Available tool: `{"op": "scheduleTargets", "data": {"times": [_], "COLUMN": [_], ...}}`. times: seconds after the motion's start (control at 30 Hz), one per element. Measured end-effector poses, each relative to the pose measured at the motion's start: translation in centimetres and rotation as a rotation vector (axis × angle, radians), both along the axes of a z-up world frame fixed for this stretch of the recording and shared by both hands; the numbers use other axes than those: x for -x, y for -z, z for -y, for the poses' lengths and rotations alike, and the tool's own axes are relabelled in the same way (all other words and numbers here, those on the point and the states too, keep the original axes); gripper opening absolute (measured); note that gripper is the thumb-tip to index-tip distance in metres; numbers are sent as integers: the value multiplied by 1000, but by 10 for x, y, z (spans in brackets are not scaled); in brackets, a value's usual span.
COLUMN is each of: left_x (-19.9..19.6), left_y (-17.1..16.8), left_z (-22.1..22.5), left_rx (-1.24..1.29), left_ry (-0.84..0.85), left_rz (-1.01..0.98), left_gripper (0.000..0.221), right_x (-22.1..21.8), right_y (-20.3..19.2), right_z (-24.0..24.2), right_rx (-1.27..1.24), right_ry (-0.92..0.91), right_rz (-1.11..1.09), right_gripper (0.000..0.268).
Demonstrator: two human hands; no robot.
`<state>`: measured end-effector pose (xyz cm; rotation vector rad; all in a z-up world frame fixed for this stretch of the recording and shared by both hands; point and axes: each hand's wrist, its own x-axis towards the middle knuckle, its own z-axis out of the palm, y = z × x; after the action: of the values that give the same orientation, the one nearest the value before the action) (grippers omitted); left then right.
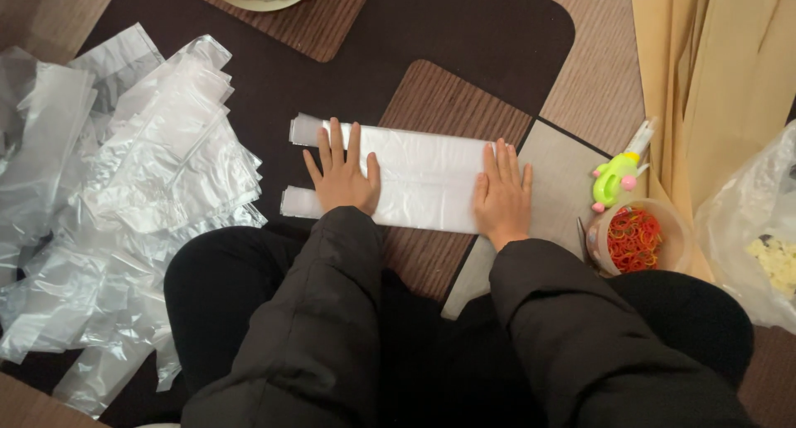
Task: Folding plastic bags into a compact rectangular shape
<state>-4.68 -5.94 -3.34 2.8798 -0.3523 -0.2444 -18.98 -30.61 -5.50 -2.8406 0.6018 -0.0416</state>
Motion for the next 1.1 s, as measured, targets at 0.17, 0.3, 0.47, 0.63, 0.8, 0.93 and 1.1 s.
{"op": "scheduleTargets", "data": {"times": [0.17,0.3,0.47,0.63,0.8,0.93,1.1], "left_x": [1,2,2,-1,-1,4,3], "left_y": [-3,-5,-3,7,-6,-5,-8], "left_z": [-1,0,-1,-4,3,3,2], "left_rx": [-11,17,0,13,-23,-2,5], "left_ry": [11,-14,-7,30,-21,-31,-29], "left_rz": [1,4,14,-6,59,19,15], "left_gripper": [67,66,67,67,68,68,67], "right_x": [0,-4,-42,-88,-59,-31,-11], "right_y": [-7,-4,-11,-21,1,-7,13], "right_z": [9,29,-45,-145,-83,-43,-15], "right_rx": [-186,-473,-140,-225,-55,2,137], "right_ry": [15,376,178,-207,-109,-30,175], "right_rz": [-5,333,534,427,280,109,275], "right_gripper": [57,56,44,50,58,60,51]}}
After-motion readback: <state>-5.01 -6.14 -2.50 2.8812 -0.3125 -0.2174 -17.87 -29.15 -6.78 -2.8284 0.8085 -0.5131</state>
